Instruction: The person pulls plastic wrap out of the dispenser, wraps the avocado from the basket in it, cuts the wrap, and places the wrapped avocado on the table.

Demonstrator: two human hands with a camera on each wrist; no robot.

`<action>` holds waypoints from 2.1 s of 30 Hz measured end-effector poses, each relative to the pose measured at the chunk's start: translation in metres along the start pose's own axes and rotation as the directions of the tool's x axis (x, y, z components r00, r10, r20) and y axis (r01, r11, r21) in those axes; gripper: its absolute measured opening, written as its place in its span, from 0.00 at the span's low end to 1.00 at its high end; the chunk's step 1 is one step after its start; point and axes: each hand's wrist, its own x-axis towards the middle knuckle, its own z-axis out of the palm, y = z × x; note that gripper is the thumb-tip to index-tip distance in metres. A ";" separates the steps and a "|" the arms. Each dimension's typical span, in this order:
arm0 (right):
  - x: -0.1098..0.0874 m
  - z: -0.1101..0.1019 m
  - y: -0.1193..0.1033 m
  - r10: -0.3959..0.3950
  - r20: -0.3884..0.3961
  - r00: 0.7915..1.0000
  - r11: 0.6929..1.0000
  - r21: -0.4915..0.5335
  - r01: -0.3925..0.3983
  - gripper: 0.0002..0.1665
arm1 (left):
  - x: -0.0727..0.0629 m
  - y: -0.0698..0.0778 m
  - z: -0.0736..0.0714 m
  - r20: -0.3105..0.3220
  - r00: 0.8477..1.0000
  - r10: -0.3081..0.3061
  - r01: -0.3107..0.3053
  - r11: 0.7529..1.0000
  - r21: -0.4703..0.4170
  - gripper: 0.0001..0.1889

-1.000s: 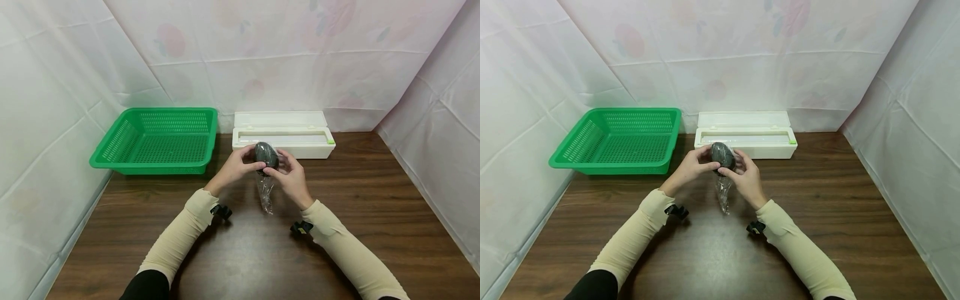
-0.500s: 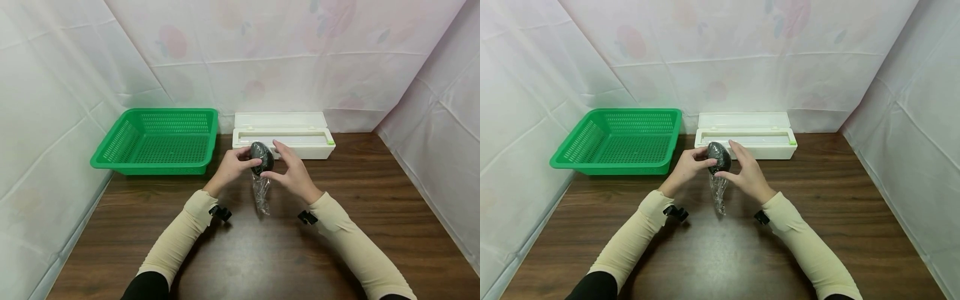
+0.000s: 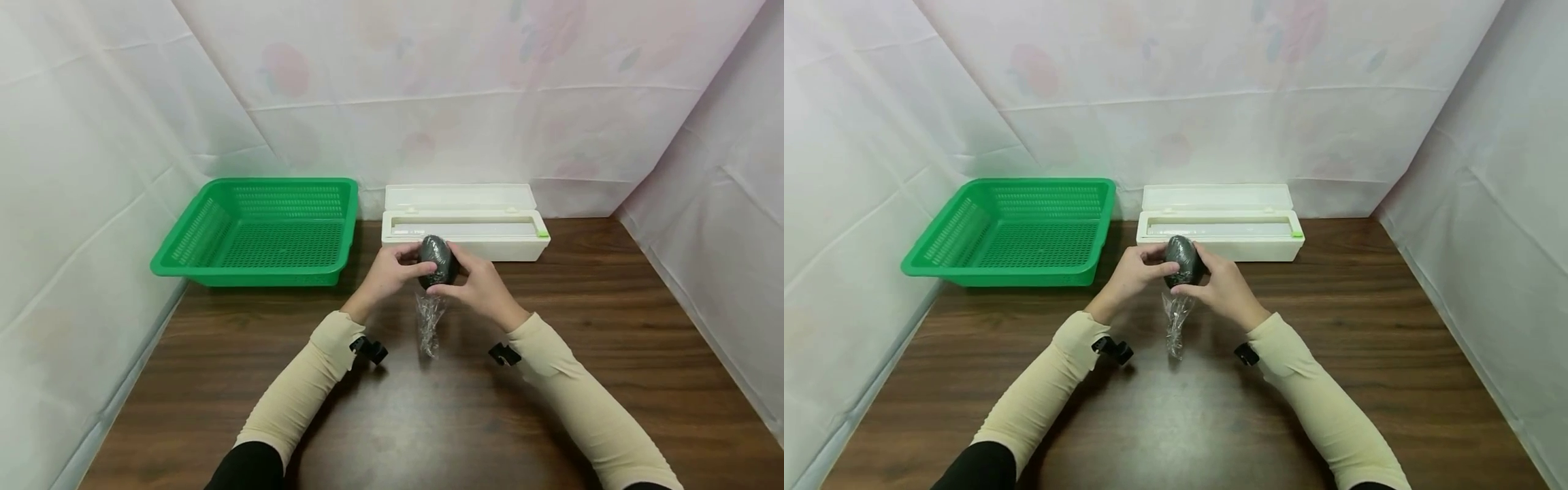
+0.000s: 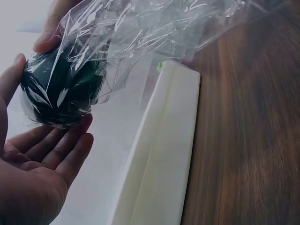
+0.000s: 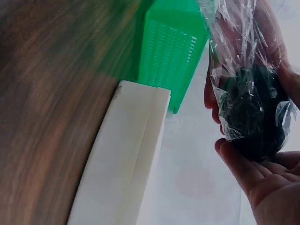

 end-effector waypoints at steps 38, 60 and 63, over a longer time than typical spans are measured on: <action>-0.010 0.003 0.015 0.088 -0.053 0.995 0.972 0.225 -0.074 0.46 | -0.003 0.006 -0.007 0.064 0.992 0.110 -0.121 0.974 0.191 0.37; -0.003 -0.010 0.016 0.223 0.067 0.973 0.830 0.510 -0.225 0.33 | -0.003 0.014 -0.013 0.052 0.992 0.112 -0.117 0.988 0.100 0.39; -0.003 -0.012 0.013 0.236 0.074 0.969 0.820 0.519 -0.240 0.34 | -0.002 0.015 -0.013 0.051 0.989 0.136 -0.139 0.988 0.066 0.38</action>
